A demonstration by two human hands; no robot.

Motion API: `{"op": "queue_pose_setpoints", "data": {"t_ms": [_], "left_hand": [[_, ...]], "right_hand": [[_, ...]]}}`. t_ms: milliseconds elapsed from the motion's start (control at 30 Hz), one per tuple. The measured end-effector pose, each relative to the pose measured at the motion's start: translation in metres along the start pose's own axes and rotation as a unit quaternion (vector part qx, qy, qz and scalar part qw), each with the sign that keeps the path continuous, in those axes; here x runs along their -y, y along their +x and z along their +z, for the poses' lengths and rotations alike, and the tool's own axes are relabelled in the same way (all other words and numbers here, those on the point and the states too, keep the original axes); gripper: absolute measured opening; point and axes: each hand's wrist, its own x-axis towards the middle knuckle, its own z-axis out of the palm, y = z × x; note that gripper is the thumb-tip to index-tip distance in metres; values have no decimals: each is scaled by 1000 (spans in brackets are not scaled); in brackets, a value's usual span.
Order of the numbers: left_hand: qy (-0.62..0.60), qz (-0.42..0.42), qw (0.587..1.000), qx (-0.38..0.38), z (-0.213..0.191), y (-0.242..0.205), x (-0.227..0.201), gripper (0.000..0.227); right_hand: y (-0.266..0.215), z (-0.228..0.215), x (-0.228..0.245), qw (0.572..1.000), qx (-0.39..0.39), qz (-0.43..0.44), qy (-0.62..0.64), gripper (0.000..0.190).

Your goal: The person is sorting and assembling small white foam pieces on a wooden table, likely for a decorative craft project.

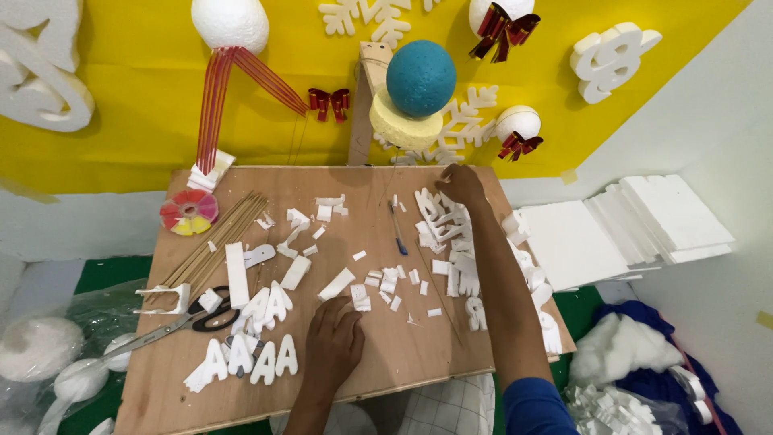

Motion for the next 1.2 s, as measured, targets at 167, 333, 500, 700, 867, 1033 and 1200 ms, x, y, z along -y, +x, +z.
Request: {"op": "queue_pose_setpoints", "data": {"t_ms": [167, 333, 500, 700, 867, 1033, 1200], "left_hand": [[7, -12, 1000, 17, 1, -2, 1, 14], [10, -1, 1000, 6, 1, 0, 1, 12], [19, 10, 1000, -2, 0, 1, 1, 14], [15, 0, 1000, 2, -5, 4, -3, 12], [24, 6, 1000, -9, 0, 1, 0, 13], [18, 25, 999, -31, -6, 5, -4, 10], [19, 16, 1000, -18, -8, 4, -6, 11]], "right_hand": [[-44, -11, 47, 972, 141, 4, -186, 46], [-44, 12, 36, 960, 123, -8, -251, 48], [-57, 9, 42, 969, 103, -20, -222, 34], [-49, 21, 27, 972, 75, -42, -217, 52], [-58, 37, 35, 964, 72, -43, -254, 45], [-49, 52, 28, 963, 44, -35, -264, 63], [-51, 56, 31, 963, 33, -47, -263, 52]]}}
